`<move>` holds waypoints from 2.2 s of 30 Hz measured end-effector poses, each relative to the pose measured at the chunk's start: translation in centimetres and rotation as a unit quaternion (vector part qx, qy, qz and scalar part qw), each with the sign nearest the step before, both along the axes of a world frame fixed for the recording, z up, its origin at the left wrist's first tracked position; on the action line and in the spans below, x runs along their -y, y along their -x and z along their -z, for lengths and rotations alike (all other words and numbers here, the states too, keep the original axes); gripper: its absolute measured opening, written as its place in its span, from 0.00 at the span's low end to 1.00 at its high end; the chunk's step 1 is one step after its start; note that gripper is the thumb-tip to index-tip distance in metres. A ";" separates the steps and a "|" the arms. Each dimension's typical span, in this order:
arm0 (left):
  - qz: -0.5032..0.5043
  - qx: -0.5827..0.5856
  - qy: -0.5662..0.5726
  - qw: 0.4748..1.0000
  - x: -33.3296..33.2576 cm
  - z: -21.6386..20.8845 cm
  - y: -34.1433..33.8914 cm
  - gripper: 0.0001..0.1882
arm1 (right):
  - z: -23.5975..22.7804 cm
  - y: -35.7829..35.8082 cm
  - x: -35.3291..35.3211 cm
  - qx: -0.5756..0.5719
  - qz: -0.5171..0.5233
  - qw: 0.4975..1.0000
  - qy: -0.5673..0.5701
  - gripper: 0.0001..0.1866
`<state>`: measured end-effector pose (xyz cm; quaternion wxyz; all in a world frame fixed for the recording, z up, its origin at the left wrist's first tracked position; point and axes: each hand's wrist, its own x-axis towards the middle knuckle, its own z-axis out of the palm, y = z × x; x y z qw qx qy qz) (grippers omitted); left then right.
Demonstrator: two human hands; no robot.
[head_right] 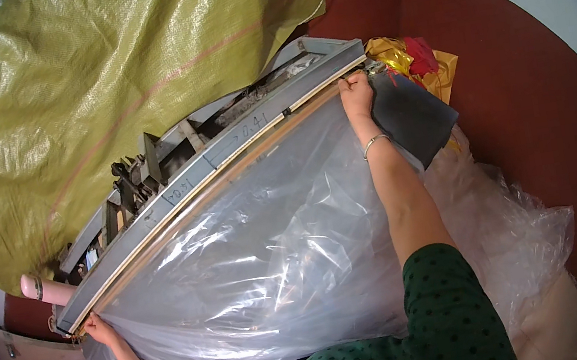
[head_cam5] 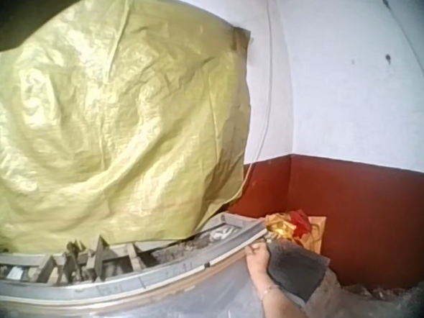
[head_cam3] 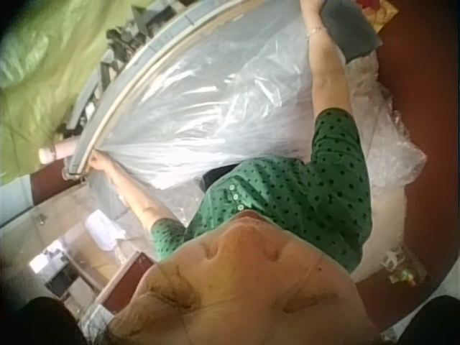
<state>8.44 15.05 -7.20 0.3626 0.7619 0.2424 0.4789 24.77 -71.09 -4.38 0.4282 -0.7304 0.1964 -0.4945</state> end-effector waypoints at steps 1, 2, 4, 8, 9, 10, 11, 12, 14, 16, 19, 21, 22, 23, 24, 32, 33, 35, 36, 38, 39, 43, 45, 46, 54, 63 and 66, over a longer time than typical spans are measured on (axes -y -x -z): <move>-0.021 -0.002 -0.006 1.000 0.5 -0.1 -0.2 0.12 | 0.0 0.1 0.4 -0.006 0.017 1.000 0.019 0.08; -0.031 -0.007 -0.010 0.999 0.3 -0.3 0.1 0.12 | -0.2 0.2 0.1 -0.013 0.029 0.999 0.035 0.08; -0.051 -0.017 -0.018 0.998 0.0 -0.7 0.5 0.11 | -0.6 0.4 -0.4 -0.019 -0.019 0.996 -0.084 0.07; -0.063 -0.054 0.002 0.997 2.0 -2.3 1.4 0.11 | -1.4 1.0 -1.2 -0.014 -0.035 0.992 -0.119 0.07; -0.064 -0.052 0.001 0.997 1.8 -2.5 1.7 0.11 | -1.6 1.0 -1.7 -0.013 -0.035 0.992 -0.124 0.07; -0.063 -0.048 0.002 0.997 1.7 -2.5 1.8 0.11 | -1.9 1.1 -1.9 -0.010 -0.033 0.991 -0.128 0.07; -0.055 -0.037 0.017 0.998 1.2 -2.2 1.8 0.11 | -2.3 1.2 -2.2 -0.007 -0.032 0.991 -0.132 0.07; -0.048 -0.026 0.033 0.998 0.7 -1.7 1.7 0.11 | -1.8 0.7 -1.6 -0.013 -0.023 0.989 -0.145 0.07; 0.004 -0.014 0.044 0.999 1.5 -0.6 -0.3 0.10 | -0.6 0.4 3.0 -0.023 0.009 0.986 -0.163 0.07; 0.068 -0.043 0.054 0.995 0.7 -2.2 2.5 0.07 | -2.5 0.6 -2.2 -0.037 0.131 0.990 0.044 0.09; 0.233 -0.032 0.075 0.969 6.0 -7.4 6.1 0.02 | -7.3 3.2 -10.1 0.058 0.032 0.983 0.171 0.11; 0.257 0.018 0.036 0.966 8.4 -10.5 8.9 0.03 | -10.2 5.5 -17.5 0.106 -0.126 0.973 0.163 0.10; 0.246 0.027 0.033 0.968 8.9 -11.9 10.7 0.03 | -11.4 6.9 -21.6 0.104 -0.208 0.956 0.179 0.09; 0.244 0.050 0.039 0.968 9.2 -12.8 12.1 0.03 | -12.6 8.7 -25.7 0.102 -0.284 0.933 0.198 0.09; 0.238 0.069 0.066 0.966 9.1 -13.0 13.4 0.04 | -13.3 10.4 -29.7 0.103 -0.356 0.903 0.217 0.08; 0.240 0.111 0.118 0.957 9.9 -13.4 18.5 0.05 | -13.0 20.1 -50.5 -0.028 -0.638 0.721 0.268 0.15; 0.234 0.101 0.114 0.960 9.8 -13.2 18.7 0.05 | -11.8 19.7 -51.3 -0.120 -0.680 0.686 0.228 0.14; 0.186 0.011 0.019 0.982 8.4 -12.3 19.1 0.17 | -9.1 19.0 -49.9 -0.149 -0.712 0.670 0.150 0.12; 0.132 -0.061 -0.037 0.989 7.4 -11.5 19.8 0.22 | -8.0 18.5 -48.2 -0.165 -0.726 0.658 0.111 0.12; 0.025 -0.211 -0.213 0.954 1.6 -7.7 22.6 0.37 | -6.0 16.5 -42.6 -0.192 -0.653 0.725 0.105 0.11; 0.007 -0.274 -0.218 0.937 1.7 -6.7 23.3 0.37 | -5.5 15.8 -38.2 -0.194 -0.591 0.773 0.126 0.11; 0.059 -0.361 -0.209 0.907 4.9 -5.0 26.6 0.38 | -3.5 13.2 -16.2 -0.234 -0.351 0.893 0.159 0.09; 0.149 -0.334 -0.248 0.897 10.7 -5.3 26.5 0.33 | -3.0 13.8 -4.6 -0.254 -0.217 0.912 0.238 0.11; 0.179 -0.341 -0.274 0.881 15.1 -6.9 26.6 0.30 | -3.4 14.8 -0.4 -0.290 -0.121 0.904 0.290 0.11; 0.687 -0.234 0.042 0.686 38.6 -10.2 24.3 0.10 | -1.0 14.0 14.1 -0.458 0.157 0.852 0.199 0.16; 0.661 -0.342 -0.055 0.666 51.4 0.1 20.5 0.13 | -2.5 13.7 8.7 -0.426 0.157 0.870 0.191 0.17; 0.730 -0.225 0.050 0.644 46.9 -2.1 19.1 0.09 | -3.1 13.3 7.3 -0.426 0.158 0.869 0.196 0.17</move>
